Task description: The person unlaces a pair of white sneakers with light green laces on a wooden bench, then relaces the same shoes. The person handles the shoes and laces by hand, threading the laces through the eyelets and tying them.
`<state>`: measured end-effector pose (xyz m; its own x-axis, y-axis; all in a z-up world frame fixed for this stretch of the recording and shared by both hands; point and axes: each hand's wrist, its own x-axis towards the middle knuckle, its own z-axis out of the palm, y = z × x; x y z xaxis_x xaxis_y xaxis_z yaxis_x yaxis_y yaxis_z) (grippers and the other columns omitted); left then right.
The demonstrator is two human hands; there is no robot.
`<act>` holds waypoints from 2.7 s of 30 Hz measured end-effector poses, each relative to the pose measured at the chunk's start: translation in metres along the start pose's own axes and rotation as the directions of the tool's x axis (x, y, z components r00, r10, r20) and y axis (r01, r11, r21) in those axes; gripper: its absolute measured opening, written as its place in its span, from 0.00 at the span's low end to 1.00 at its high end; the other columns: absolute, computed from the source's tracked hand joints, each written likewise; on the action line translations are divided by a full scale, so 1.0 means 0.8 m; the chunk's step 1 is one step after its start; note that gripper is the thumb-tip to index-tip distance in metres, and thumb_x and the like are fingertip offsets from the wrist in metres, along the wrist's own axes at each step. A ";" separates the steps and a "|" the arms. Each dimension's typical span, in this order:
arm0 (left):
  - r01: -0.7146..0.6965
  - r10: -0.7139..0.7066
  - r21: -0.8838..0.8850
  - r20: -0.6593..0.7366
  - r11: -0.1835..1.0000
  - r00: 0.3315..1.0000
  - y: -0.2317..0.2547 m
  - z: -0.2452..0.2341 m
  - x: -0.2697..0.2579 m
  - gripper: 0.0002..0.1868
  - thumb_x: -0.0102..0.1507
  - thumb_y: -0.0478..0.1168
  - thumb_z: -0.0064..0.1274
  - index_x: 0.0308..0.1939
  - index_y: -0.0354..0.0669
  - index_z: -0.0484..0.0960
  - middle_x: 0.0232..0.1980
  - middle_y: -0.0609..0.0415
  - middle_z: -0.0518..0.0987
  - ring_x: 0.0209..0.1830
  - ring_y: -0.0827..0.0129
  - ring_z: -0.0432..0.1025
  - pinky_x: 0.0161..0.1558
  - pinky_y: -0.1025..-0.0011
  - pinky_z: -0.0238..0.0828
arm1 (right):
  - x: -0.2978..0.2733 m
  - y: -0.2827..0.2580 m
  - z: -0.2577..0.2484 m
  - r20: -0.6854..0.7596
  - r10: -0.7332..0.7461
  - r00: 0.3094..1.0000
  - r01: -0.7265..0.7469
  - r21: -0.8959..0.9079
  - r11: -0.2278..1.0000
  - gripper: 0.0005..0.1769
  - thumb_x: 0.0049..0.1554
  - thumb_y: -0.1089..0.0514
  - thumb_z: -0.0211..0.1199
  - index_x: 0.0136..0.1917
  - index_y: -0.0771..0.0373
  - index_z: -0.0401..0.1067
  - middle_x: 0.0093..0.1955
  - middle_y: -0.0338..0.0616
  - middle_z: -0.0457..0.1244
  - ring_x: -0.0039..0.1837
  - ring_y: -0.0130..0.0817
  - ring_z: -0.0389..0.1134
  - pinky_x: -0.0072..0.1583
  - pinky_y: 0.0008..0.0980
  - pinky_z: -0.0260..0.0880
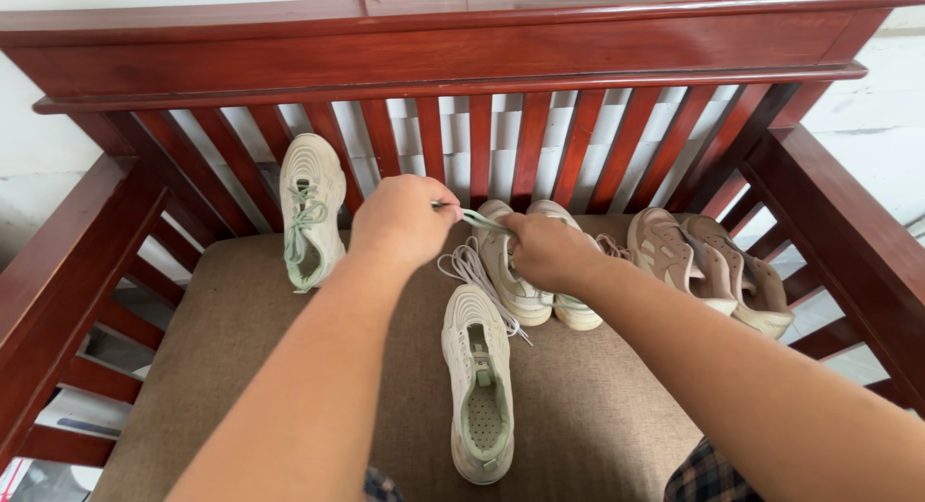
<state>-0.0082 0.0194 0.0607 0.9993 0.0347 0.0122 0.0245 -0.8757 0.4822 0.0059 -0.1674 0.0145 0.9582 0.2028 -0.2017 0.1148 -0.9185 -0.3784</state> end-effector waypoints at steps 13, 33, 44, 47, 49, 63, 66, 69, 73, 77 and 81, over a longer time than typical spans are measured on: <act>0.268 -0.268 -0.017 -0.028 0.963 0.963 -0.025 0.009 0.028 0.14 0.64 0.47 0.54 0.52 0.52 0.86 0.56 0.46 0.82 0.58 0.53 0.77 0.57 0.56 0.74 | 0.009 -0.096 0.033 -0.415 -0.193 0.889 0.432 0.622 0.654 0.23 0.61 0.66 0.45 0.67 0.62 0.69 0.60 0.48 0.70 0.59 0.36 0.72 0.63 0.33 0.70; 0.326 -0.328 -0.049 -0.039 0.944 0.944 -0.075 -0.019 0.026 0.21 0.64 0.56 0.55 0.52 0.47 0.83 0.53 0.46 0.83 0.54 0.53 0.77 0.54 0.57 0.72 | 0.034 -0.127 0.066 -0.369 -0.195 0.909 0.398 0.625 0.672 0.21 0.63 0.55 0.51 0.69 0.56 0.67 0.61 0.51 0.70 0.64 0.43 0.71 0.65 0.38 0.68; 0.212 -0.323 -0.670 -0.043 0.711 0.945 -0.058 0.054 0.029 0.19 0.73 0.49 0.32 0.56 0.40 0.72 0.48 0.48 0.84 0.46 0.58 0.79 0.48 0.61 0.73 | 0.050 -0.080 0.029 -0.224 -0.269 0.937 0.347 0.500 0.794 0.21 0.62 0.54 0.52 0.66 0.64 0.62 0.62 0.56 0.66 0.64 0.47 0.68 0.64 0.38 0.65; 0.227 -0.308 -0.663 -0.006 0.713 0.951 -0.057 0.055 0.025 0.18 0.71 0.47 0.32 0.55 0.40 0.71 0.46 0.44 0.83 0.46 0.56 0.79 0.48 0.60 0.73 | 0.047 -0.072 0.017 -0.282 -0.336 0.899 0.432 0.435 0.790 0.17 0.65 0.55 0.50 0.60 0.69 0.67 0.59 0.56 0.65 0.62 0.47 0.68 0.64 0.39 0.65; 0.220 -0.295 -0.613 -0.024 0.759 0.955 -0.057 0.058 0.022 0.19 0.69 0.47 0.34 0.56 0.40 0.73 0.48 0.43 0.82 0.48 0.55 0.78 0.50 0.59 0.72 | 0.044 -0.071 0.010 -0.314 -0.381 0.869 0.486 0.407 0.773 0.17 0.66 0.55 0.49 0.56 0.70 0.71 0.57 0.56 0.66 0.60 0.46 0.69 0.63 0.39 0.66; 0.106 -0.110 -0.601 0.030 0.792 0.993 -0.013 0.096 0.023 0.20 0.68 0.48 0.39 0.52 0.41 0.82 0.52 0.39 0.83 0.55 0.47 0.77 0.56 0.55 0.71 | 0.019 -0.054 -0.014 -0.415 -0.091 0.905 0.276 0.412 0.868 0.17 0.59 0.48 0.62 0.56 0.57 0.79 0.56 0.45 0.66 0.55 0.40 0.71 0.59 0.36 0.69; 0.112 -0.109 -0.543 0.038 0.832 0.993 0.001 0.096 0.019 0.20 0.68 0.49 0.41 0.51 0.42 0.84 0.52 0.40 0.83 0.54 0.47 0.77 0.55 0.55 0.72 | 0.018 -0.049 -0.015 -0.351 -0.079 0.933 0.231 0.417 0.879 0.17 0.58 0.50 0.63 0.57 0.57 0.82 0.56 0.46 0.68 0.56 0.38 0.71 0.58 0.35 0.69; 0.194 -0.181 -0.522 0.077 0.831 0.980 0.014 0.093 0.017 0.21 0.68 0.50 0.40 0.53 0.46 0.84 0.54 0.43 0.82 0.56 0.47 0.75 0.56 0.55 0.72 | 0.021 -0.048 -0.012 -0.183 0.058 0.981 0.063 0.590 0.805 0.18 0.60 0.49 0.62 0.58 0.59 0.81 0.55 0.47 0.74 0.55 0.34 0.73 0.57 0.33 0.70; 0.300 -0.261 -0.544 0.149 0.784 0.954 0.024 0.091 0.017 0.23 0.70 0.53 0.35 0.57 0.49 0.81 0.59 0.46 0.81 0.59 0.50 0.75 0.58 0.55 0.72 | 0.030 -0.039 -0.005 -0.079 0.058 0.995 0.005 0.627 0.779 0.22 0.63 0.47 0.54 0.62 0.59 0.79 0.55 0.45 0.73 0.55 0.32 0.72 0.57 0.33 0.69; 0.270 -0.253 -0.462 0.100 0.845 0.962 0.024 0.094 0.018 0.22 0.71 0.53 0.35 0.57 0.52 0.82 0.59 0.50 0.81 0.59 0.52 0.75 0.58 0.55 0.72 | 0.045 -0.023 0.005 -0.018 0.046 0.999 -0.014 0.784 0.621 0.22 0.63 0.49 0.55 0.64 0.59 0.77 0.54 0.39 0.73 0.54 0.27 0.70 0.59 0.30 0.67; 0.197 -0.202 -0.280 0.012 0.939 0.979 0.015 0.099 0.018 0.20 0.70 0.54 0.37 0.53 0.57 0.84 0.57 0.55 0.81 0.59 0.55 0.75 0.58 0.53 0.70 | 0.056 -0.004 0.013 0.029 0.039 0.999 -0.043 0.907 0.419 0.18 0.60 0.53 0.60 0.59 0.63 0.79 0.48 0.42 0.72 0.48 0.29 0.71 0.54 0.30 0.73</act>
<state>0.0089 -0.0291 -0.0029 0.9740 0.2053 -0.0955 0.2122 -0.6809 0.7010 0.0455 -0.1519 -0.0031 0.9539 0.1767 -0.2427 -0.2308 -0.0856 -0.9692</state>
